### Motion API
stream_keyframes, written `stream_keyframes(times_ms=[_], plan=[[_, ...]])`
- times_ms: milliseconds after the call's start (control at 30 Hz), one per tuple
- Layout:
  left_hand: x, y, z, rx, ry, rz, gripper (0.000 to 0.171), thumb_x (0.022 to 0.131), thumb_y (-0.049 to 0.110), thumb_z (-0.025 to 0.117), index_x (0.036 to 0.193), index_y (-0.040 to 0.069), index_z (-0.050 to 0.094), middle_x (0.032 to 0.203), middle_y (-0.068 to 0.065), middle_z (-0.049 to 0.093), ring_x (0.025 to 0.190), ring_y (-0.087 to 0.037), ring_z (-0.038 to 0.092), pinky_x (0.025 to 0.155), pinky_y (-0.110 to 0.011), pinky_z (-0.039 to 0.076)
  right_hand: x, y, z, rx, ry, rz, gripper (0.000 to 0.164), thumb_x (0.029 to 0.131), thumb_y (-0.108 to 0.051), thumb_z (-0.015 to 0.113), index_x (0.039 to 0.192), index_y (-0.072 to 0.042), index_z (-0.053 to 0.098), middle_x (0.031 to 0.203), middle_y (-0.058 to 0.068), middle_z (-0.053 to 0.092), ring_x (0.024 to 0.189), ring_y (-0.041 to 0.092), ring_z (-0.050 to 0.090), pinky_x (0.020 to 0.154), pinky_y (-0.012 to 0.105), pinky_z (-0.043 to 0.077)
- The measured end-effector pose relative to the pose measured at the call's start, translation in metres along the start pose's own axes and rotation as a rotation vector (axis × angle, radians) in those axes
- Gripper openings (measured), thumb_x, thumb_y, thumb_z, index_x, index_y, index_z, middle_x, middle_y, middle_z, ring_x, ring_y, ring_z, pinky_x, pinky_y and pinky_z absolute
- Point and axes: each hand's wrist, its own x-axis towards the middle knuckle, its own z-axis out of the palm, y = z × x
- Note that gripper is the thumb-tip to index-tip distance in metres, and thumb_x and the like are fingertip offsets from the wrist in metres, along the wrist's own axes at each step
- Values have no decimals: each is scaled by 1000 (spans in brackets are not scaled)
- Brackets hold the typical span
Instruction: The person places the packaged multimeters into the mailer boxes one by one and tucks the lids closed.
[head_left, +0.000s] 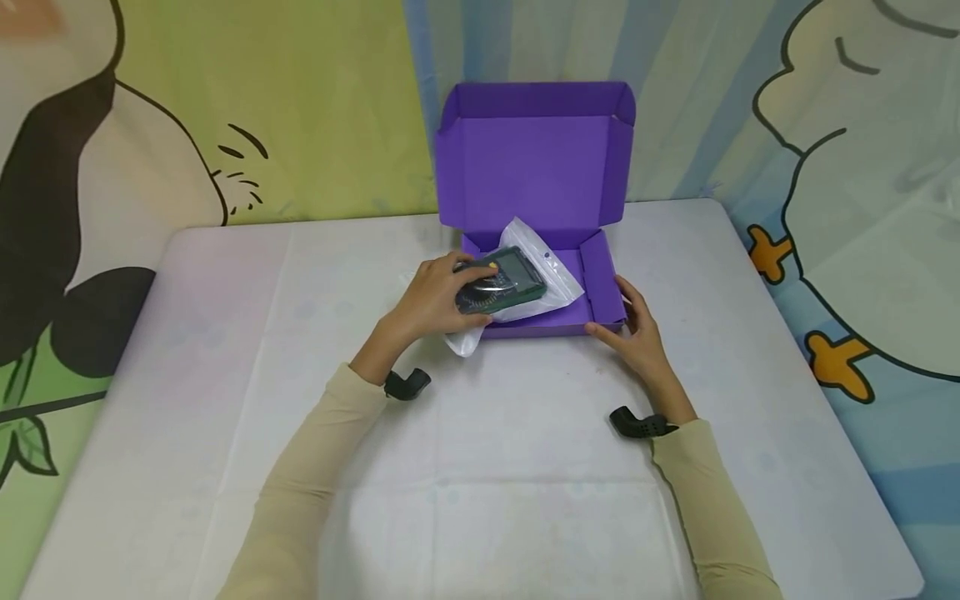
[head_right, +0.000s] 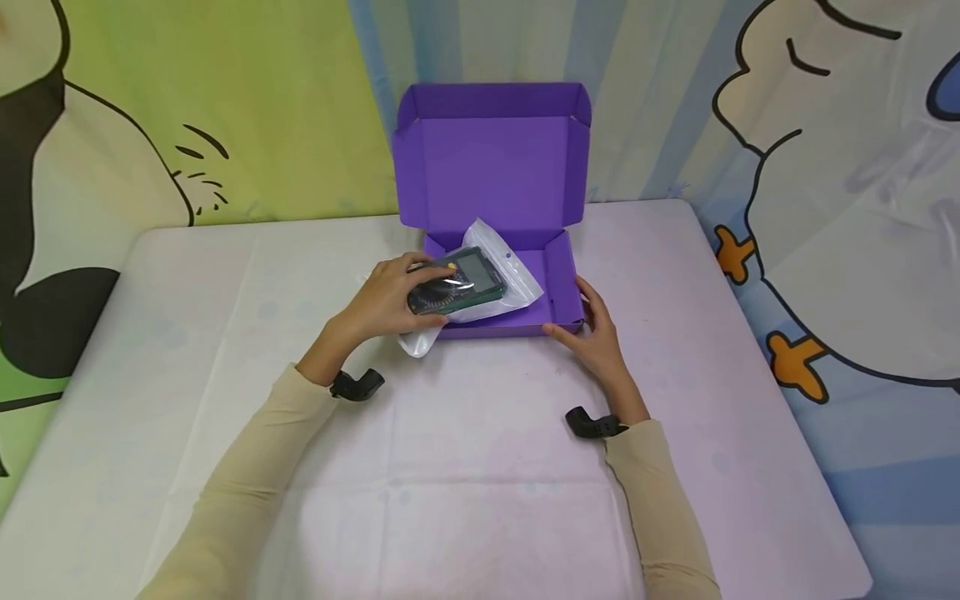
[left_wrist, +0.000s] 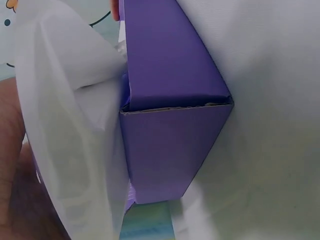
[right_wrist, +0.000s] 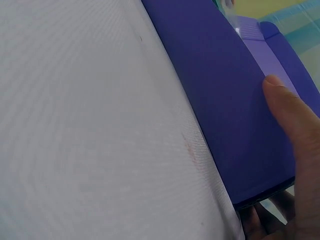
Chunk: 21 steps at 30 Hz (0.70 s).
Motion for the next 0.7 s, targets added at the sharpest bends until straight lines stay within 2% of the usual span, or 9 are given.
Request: stream_keyframes(times_ms=[233, 333, 433, 567, 700], plan=[[2, 0, 3, 24, 0, -23, 74, 79, 48, 76, 140, 15, 50, 145, -12, 47, 135, -34, 39, 109, -53, 26, 0, -1, 1, -13, -2, 1, 90, 82, -4, 76, 154, -5, 23, 157, 18, 27, 141, 38, 30, 115, 52, 24], [2, 1, 3, 39, -16, -32, 68, 81, 49, 74, 138, 16, 54, 150, -12, 43, 138, -35, 35, 111, -54, 23, 0, -1, 1, -12, -6, -3, 90, 82, -4, 76, 154, -4, 23, 157, 18, 27, 141, 38, 31, 115, 52, 25], [1, 3, 4, 61, -13, -33, 60, 83, 51, 73, 134, 22, 60, 152, -13, 37, 140, -37, 30, 112, -57, 18, 0, 0, 2, -14, -10, -1, 89, 82, -4, 76, 154, -4, 23, 156, 19, 28, 140, 39, 32, 115, 51, 26], [1, 5, 6, 126, 22, -6, 53, 84, 52, 71, 131, 29, 64, 142, -10, 42, 134, -36, 31, 112, -58, 16, 0, -1, 2, -16, -7, 4, 88, 83, -5, 76, 154, -4, 24, 156, 18, 28, 139, 39, 32, 115, 48, 27], [2, 8, 11, 174, 49, 22, 48, 86, 51, 70, 128, 28, 66, 128, -6, 51, 129, -33, 39, 114, -60, 14, 0, -1, 1, -16, 0, 0, 87, 83, -3, 75, 153, -4, 24, 156, 18, 28, 140, 39, 31, 115, 50, 26]])
